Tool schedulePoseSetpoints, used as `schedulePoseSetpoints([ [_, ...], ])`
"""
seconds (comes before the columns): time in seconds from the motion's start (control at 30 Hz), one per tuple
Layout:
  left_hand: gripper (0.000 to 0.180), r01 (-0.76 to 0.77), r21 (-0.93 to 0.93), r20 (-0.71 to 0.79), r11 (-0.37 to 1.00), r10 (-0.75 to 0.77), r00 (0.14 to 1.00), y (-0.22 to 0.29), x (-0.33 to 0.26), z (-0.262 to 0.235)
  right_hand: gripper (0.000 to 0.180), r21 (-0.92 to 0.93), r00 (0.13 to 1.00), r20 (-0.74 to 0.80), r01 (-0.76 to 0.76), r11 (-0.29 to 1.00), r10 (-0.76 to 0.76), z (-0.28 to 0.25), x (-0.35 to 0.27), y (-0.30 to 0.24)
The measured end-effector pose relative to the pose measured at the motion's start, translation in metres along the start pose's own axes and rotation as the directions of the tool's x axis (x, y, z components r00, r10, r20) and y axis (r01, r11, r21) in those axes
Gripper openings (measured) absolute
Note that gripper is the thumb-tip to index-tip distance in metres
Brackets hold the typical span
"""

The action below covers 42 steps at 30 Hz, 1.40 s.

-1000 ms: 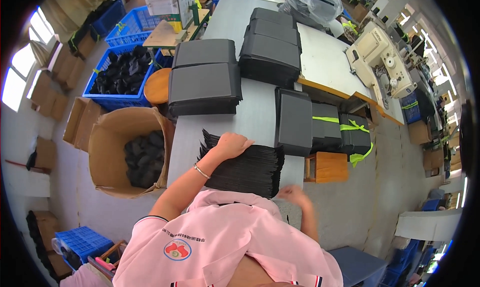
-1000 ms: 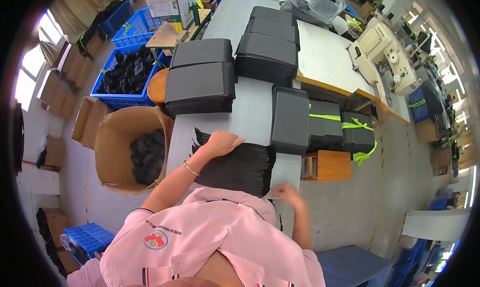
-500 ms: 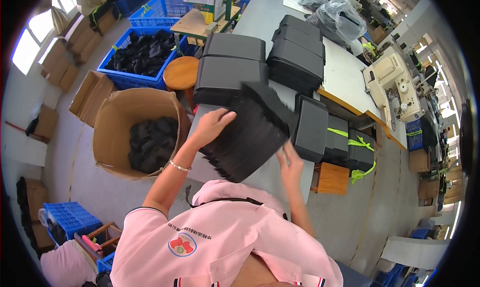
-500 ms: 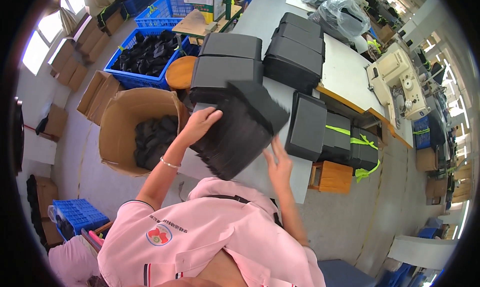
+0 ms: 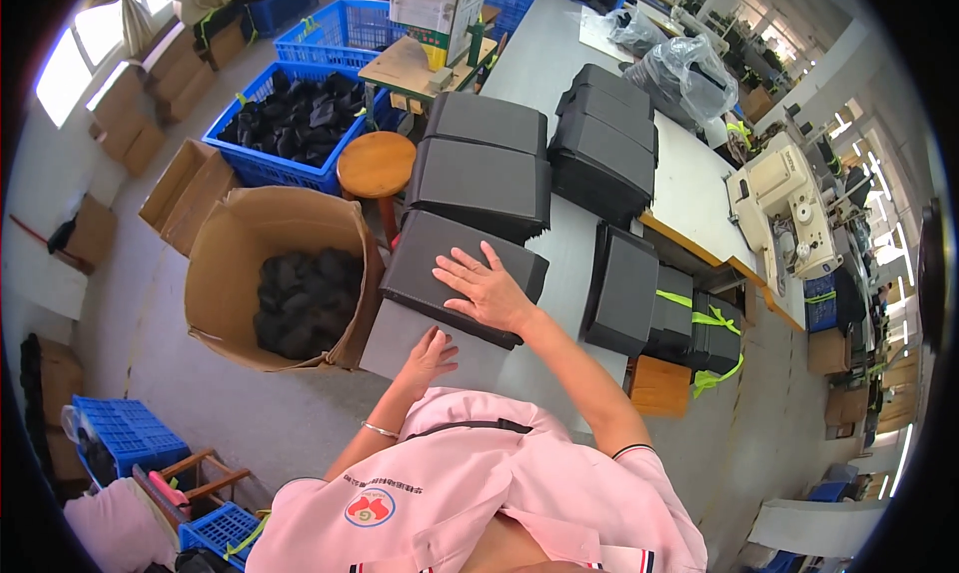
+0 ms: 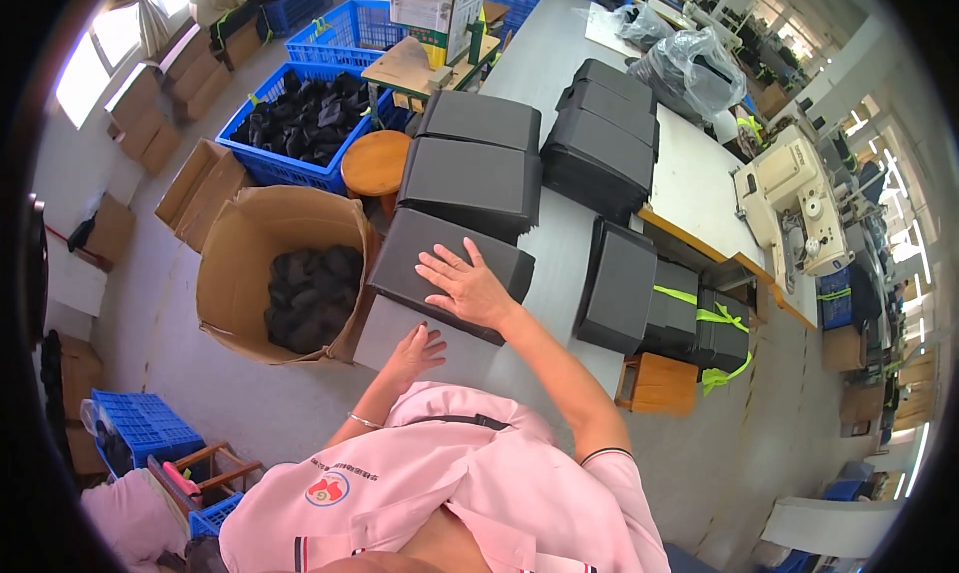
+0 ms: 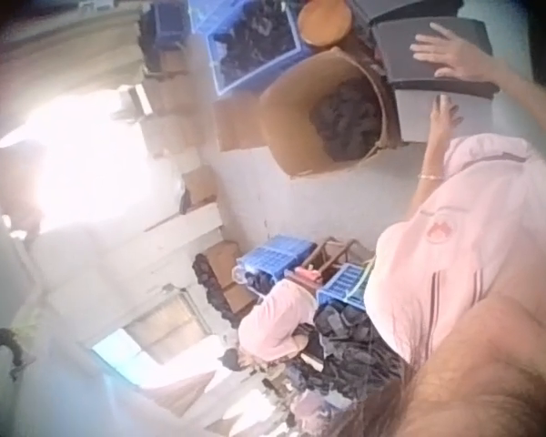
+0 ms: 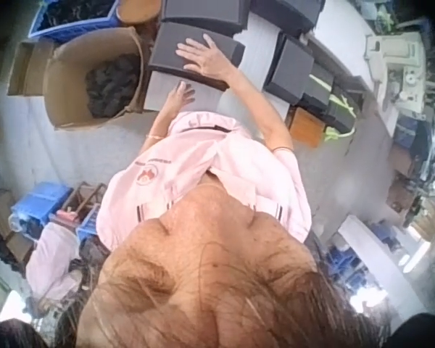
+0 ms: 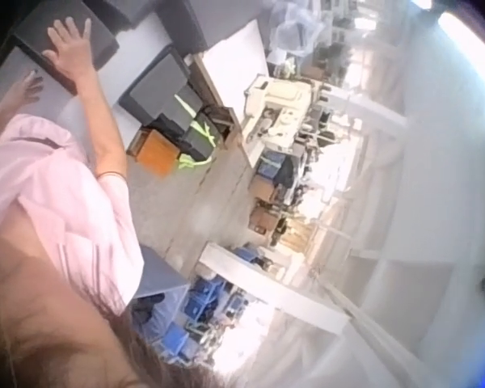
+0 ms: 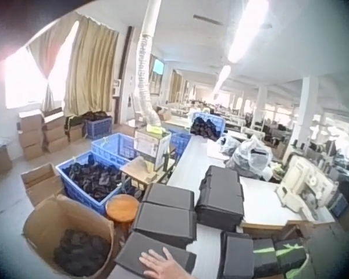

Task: Organizing and stacking black pleated textile materials on an assembly table in a factory setting.

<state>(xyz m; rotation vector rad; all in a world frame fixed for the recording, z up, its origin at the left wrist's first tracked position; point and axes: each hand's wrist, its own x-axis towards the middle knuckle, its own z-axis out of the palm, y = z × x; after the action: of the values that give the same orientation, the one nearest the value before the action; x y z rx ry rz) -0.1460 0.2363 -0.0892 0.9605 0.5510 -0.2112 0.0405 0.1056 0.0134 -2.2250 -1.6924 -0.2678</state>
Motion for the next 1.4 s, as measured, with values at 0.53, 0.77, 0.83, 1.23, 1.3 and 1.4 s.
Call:
schedulePoseSetpoints([
  [0.53,0.109,-0.075,-0.263,-0.046,0.962,0.065,0.997,0.082,0.093,0.055,0.042,0.046,0.980,-0.066,0.192,0.980,-0.189,0.027,0.072,0.071],
  [0.77,0.097,-0.055,-0.301,-0.072,0.952,0.035,0.997,0.130,0.168,0.060,0.037,0.033,0.897,-0.429,-0.104,0.994,0.108,0.015,0.082,0.124],
  [0.83,0.105,-0.054,-0.311,-0.059,0.949,0.037,0.998,0.142,0.190,0.058,0.039,0.088,0.806,-0.530,-0.257,0.962,0.263,0.006,0.060,0.127],
  [1.23,0.118,-0.005,-0.139,0.093,0.990,0.018,0.996,0.228,0.334,0.121,0.031,0.068,0.573,-0.220,-0.798,0.598,0.790,0.025,-0.213,0.008],
  [1.3,0.119,0.012,-0.126,0.074,0.992,-0.002,0.997,0.243,0.366,0.132,0.030,0.126,0.534,-0.167,-0.822,0.555,0.829,0.023,-0.222,-0.015],
  [1.4,0.123,0.073,-0.145,0.010,0.987,-0.072,0.997,0.256,0.408,0.142,0.033,0.122,0.537,-0.149,-0.824,0.554,0.831,0.013,-0.215,-0.027],
])
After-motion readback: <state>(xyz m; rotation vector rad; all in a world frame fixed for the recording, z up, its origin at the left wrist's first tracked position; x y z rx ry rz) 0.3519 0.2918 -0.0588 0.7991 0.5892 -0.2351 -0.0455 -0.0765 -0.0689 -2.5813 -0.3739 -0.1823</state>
